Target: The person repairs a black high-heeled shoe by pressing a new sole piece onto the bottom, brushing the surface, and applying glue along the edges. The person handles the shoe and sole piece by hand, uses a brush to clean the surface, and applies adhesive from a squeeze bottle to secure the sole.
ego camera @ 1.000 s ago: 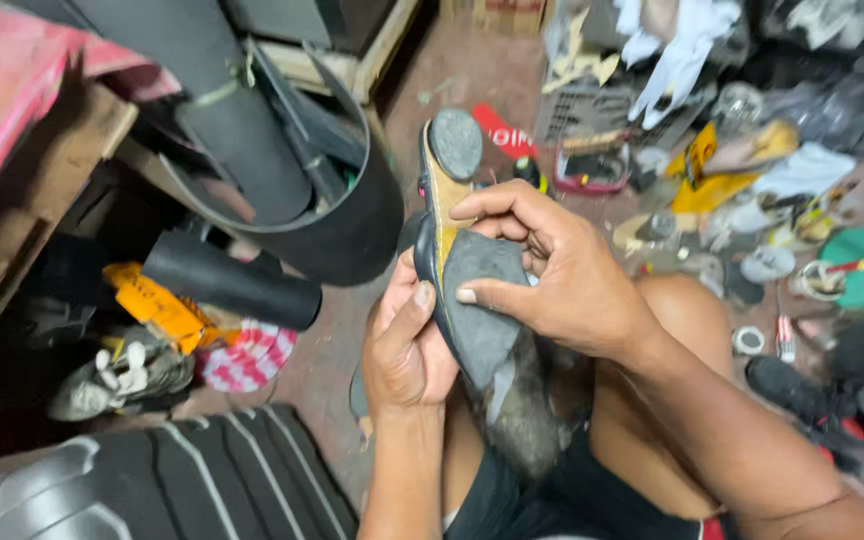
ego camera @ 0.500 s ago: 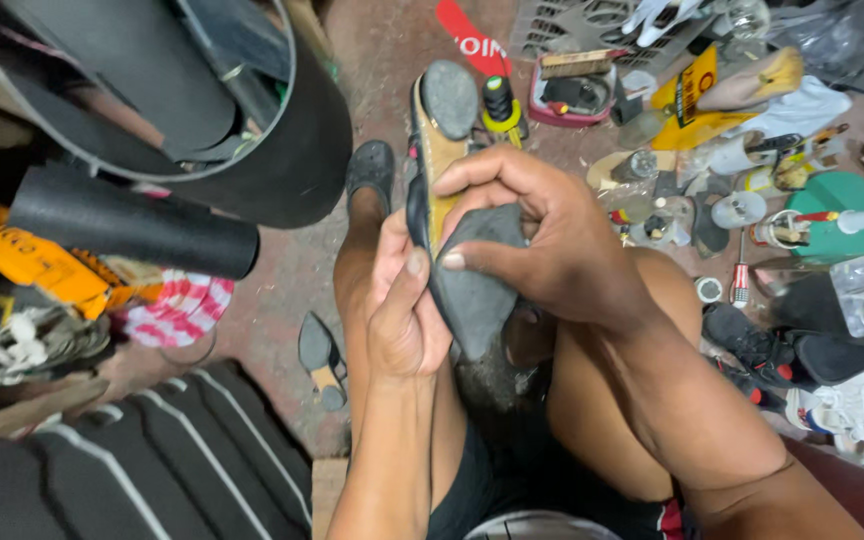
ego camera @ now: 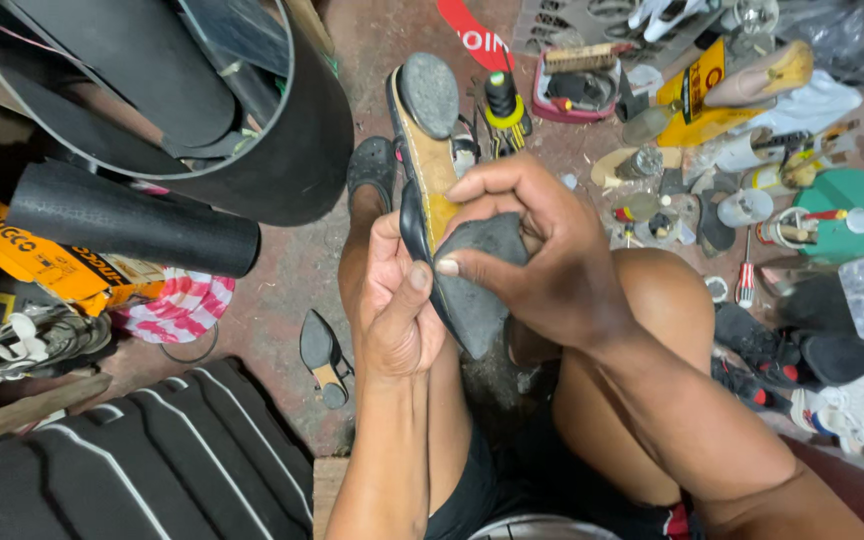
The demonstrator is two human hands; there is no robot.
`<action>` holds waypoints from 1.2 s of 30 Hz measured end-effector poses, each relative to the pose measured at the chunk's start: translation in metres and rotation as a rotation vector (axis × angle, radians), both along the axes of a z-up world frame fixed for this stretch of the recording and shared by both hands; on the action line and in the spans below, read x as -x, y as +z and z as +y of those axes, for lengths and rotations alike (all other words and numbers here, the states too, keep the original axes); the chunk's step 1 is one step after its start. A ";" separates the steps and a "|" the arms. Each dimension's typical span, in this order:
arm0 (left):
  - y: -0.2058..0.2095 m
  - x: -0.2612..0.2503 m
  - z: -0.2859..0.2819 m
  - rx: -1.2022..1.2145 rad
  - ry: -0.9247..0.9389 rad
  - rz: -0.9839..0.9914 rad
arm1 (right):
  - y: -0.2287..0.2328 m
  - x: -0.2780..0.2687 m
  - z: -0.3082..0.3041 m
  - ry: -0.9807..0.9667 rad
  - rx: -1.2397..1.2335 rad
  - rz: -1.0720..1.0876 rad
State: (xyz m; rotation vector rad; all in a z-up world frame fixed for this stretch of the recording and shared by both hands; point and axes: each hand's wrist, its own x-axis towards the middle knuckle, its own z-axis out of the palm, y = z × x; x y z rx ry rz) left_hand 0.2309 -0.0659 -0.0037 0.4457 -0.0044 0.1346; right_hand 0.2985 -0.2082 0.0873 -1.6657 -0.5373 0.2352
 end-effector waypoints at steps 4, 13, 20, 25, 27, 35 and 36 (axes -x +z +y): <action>-0.006 0.003 0.002 0.026 -0.001 -0.018 | -0.003 0.008 0.002 -0.032 -0.059 -0.018; -0.009 0.000 0.009 0.095 -0.059 -0.064 | -0.009 0.014 0.003 -0.003 -0.014 -0.037; -0.014 -0.005 0.000 0.098 0.060 0.050 | -0.013 0.020 0.008 0.022 -0.050 0.070; -0.020 -0.007 -0.003 0.033 0.136 -0.019 | -0.015 0.021 0.007 -0.013 -0.002 0.023; -0.020 -0.005 -0.004 -0.006 0.170 0.015 | -0.016 0.021 0.006 -0.021 -0.006 0.064; -0.015 -0.005 -0.004 -0.005 0.151 -0.013 | -0.014 0.028 0.010 -0.115 0.086 -0.116; -0.015 -0.004 -0.004 -0.004 0.153 -0.004 | -0.013 0.030 0.011 -0.131 0.089 -0.144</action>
